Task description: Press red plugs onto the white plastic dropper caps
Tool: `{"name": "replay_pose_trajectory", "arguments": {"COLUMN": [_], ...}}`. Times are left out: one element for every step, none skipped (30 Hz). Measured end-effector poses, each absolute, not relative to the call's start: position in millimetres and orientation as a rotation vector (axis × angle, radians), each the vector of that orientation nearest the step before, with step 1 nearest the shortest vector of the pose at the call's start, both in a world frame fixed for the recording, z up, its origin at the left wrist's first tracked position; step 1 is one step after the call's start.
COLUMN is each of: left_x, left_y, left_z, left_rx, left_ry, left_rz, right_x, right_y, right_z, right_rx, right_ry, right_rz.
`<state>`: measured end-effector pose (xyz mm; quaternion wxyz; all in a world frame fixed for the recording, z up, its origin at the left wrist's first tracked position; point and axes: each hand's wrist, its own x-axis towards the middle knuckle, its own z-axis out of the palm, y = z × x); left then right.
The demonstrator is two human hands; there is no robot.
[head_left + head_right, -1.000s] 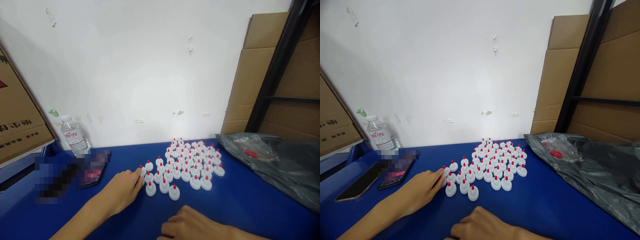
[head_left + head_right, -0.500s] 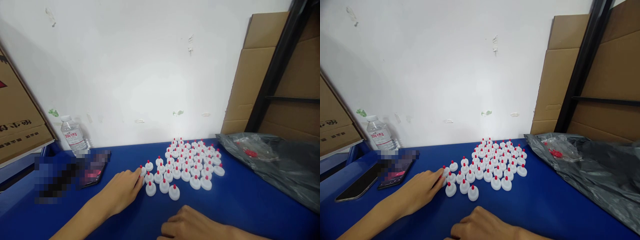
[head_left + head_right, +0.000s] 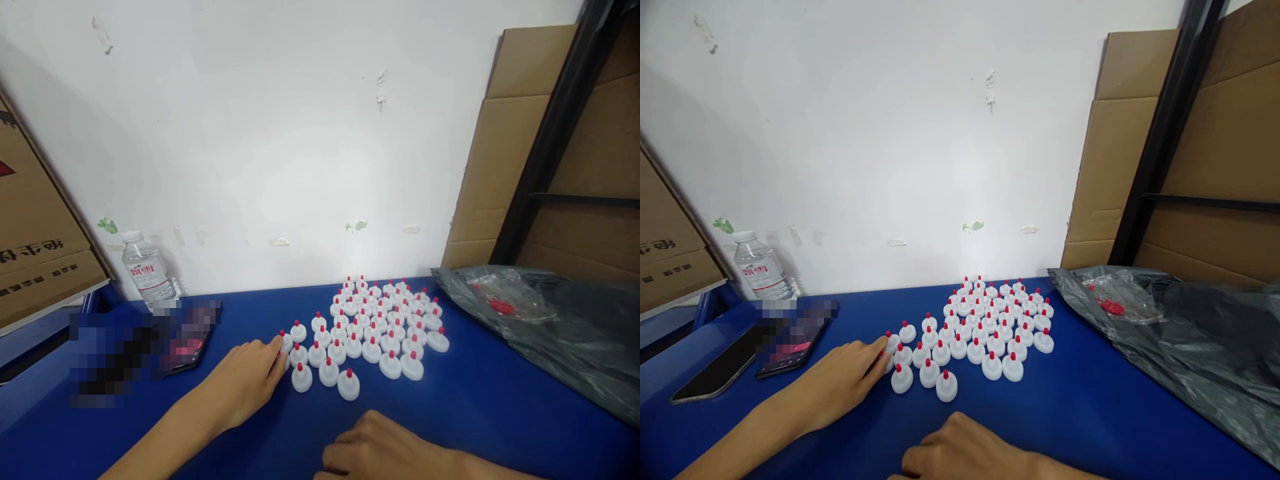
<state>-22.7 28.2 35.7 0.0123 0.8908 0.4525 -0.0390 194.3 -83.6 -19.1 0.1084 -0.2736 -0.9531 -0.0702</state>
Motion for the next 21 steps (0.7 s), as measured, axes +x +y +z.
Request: {"name": "replay_pose_trajectory", "arguments": {"left_x": [-22.6, -22.3, -21.9, -21.3, -20.8, -20.3, -19.9, -19.8, -19.8, -20.0, -20.2, -20.5, -20.8, -21.1, -21.3, -21.5, -21.6, -21.6, -21.6, -21.5, -21.4], "left_y": [28.3, 28.2, 27.9, 27.5, 27.1, 26.6, 26.2, 26.0, 25.9, 25.9, 26.0, 26.0, 26.1, 26.0, 25.8, 25.5, 25.2, 24.9, 24.8, 24.8, 25.1], "left_z": [35.7, 36.1, 36.8, 37.6, 38.4, 39.2, 39.6, 39.8, 39.7, 39.4, 38.9, 38.5, 38.2, 38.1, 38.2, 38.4, 38.6, 38.9, 39.1, 39.1, 39.1], "left_rx": [2.776, 2.774, 2.773, 2.772, 2.771, 2.772, 2.775, 2.779, 2.781, 2.783, 2.784, 2.782, 2.779, 2.776, 2.773, 2.769, 2.767, 2.767, 2.767, 2.768, 2.772], "left_ry": [1.411, 1.413, 1.414, 1.415, 1.416, 1.415, 1.412, 1.406, 1.405, 1.405, 1.404, 1.403, 1.405, 1.407, 1.409, 1.412, 1.413, 1.409, 1.406, 1.402, 1.399], "left_rz": [-0.121, -0.124, -0.127, -0.132, -0.14, -0.145, -0.148, -0.146, -0.138, -0.129, -0.118, -0.112, -0.109, -0.111, -0.116, -0.124, -0.132, -0.138, -0.138, -0.136, -0.129], "right_x": [194.3, 194.3, 194.3, 194.4, 194.5, 194.6, 194.7, 194.7, 194.7, 194.6, 194.5, 194.4, 194.3, 194.1, 194.1, 194.0, 194.0, 194.1, 194.2, 194.4, 194.5], "right_y": [-83.7, -83.8, -84.0, -84.0, -84.0, -83.8, -83.5, -83.2, -82.9, -82.7, -82.5, -82.5, -82.7, -82.9, -83.2, -83.5, -83.8, -83.9, -83.9, -83.7, -83.4], "right_z": [-19.4, -19.7, -19.9, -19.9, -19.7, -19.3, -18.9, -18.5, -18.2, -18.1, -18.3, -18.8, -19.6, -20.4, -21.2, -21.8, -22.1, -21.9, -21.4, -20.6, -19.7], "right_rx": [-0.804, -0.801, -0.804, -0.807, -0.809, -0.81, -0.806, -0.8, -0.795, -0.791, -0.79, -0.791, -0.79, -0.791, -0.798, -0.805, -0.811, -0.815, -0.817, -0.814, -0.807], "right_ry": [-2.802, -2.798, -2.794, -2.791, -2.789, -2.792, -2.797, -2.803, -2.809, -2.813, -2.815, -2.814, -2.813, -2.81, -2.804, -2.799, -2.794, -2.793, -2.792, -2.795, -2.801], "right_rz": [-0.208, -0.206, -0.203, -0.199, -0.193, -0.187, -0.183, -0.185, -0.188, -0.191, -0.197, -0.199, -0.199, -0.2, -0.206, -0.214, -0.22, -0.224, -0.226, -0.224, -0.217]}}
